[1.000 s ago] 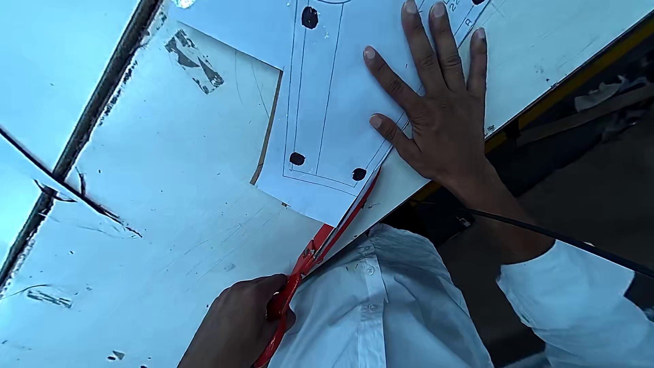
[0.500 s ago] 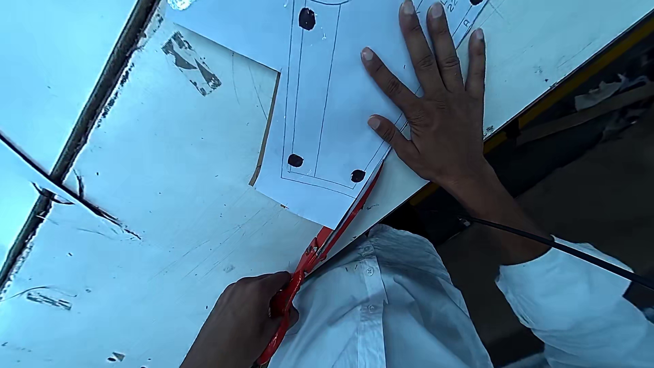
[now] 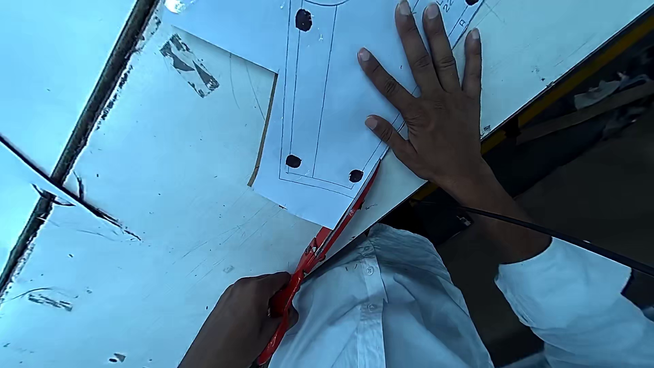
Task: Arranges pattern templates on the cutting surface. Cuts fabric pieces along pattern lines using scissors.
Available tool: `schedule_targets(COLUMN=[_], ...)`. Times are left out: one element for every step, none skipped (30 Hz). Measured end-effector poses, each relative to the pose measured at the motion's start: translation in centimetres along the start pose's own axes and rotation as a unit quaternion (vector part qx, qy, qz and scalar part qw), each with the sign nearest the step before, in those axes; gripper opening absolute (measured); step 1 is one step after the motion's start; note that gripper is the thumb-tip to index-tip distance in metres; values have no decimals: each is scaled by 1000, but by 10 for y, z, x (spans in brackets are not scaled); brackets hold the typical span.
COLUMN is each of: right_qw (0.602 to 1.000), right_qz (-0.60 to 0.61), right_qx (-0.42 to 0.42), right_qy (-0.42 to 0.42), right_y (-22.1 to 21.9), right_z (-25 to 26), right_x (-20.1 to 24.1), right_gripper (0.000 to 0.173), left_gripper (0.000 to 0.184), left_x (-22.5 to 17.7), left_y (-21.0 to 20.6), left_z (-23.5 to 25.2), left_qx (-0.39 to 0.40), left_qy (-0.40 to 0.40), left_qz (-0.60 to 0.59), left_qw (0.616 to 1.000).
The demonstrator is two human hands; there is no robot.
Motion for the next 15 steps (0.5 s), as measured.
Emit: schedule_targets(right_qw=[1000, 1000, 1000, 1000, 1000, 1000, 1000, 1000, 1000, 1000, 1000, 1000, 1000, 1000, 1000], right_qz=[-3, -6, -6, -3, -1, 0, 0, -1, -1, -1, -2, -4, -5, -7, -8], right_qx=[1, 2, 3, 3, 3, 4, 5, 5, 6, 5, 4, 4, 5, 5, 5], right_qy=[0, -1, -1, 0, -1, -2, -2, -3, -3, -2, -2, -1, -1, -1, -2], right_y=[0, 0, 0, 0, 0, 0, 0, 0, 0, 0, 0, 0, -1, -1, -1], right_z=[0, 0, 0, 0, 0, 0, 0, 0, 0, 1, 1, 0, 0, 1, 1], right_x=[0, 0, 0, 0, 0, 0, 0, 0, 0, 0, 0, 0, 0, 0, 0], right_gripper=[60, 60, 60, 60, 60, 60, 60, 60, 60, 60, 60, 60, 61, 61, 61], left_gripper=[22, 22, 22, 23, 24, 24, 24, 23, 22, 22, 22, 22, 22, 22, 22], left_x=[-1, -3, -4, -6, -7, -7, -8, -8, -7, -7, -6, -6, -6, -6, -6], left_y=[0, 1, 0, 0, 0, 0, -1, -1, -1, -1, 0, 0, 0, 1, 2], left_z=[1, 2, 3, 5, 6, 8, 9, 9, 9, 9, 9, 9, 9, 9, 9], left_qx=[4, 7, 5, 3, -3, -9, -13, -16, -17, -19, -20, -19, -19, -19, -23], left_qy=[5, 9, 11, 11, 7, 2, -3, -5, -7, -9, -12, -13, -12, -13, -17], left_qz=[-1, 0, 4, 7, 11, 14, 18, 22, 25, 27, 29, 28, 26, 26, 28], left_qw=[1000, 1000, 1000, 1000, 1000, 1000, 1000, 1000, 1000, 999, 999, 999, 999, 999, 999])
Point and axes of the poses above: each hand's wrist, its own z-axis towards the middle knuckle, its own y-axis out of the back of the hand, x = y × z, the point moved 3 cm from there along z, towards the middle knuckle, and after that the axes turned 14 degrees about -y, right-handed, at the moved point
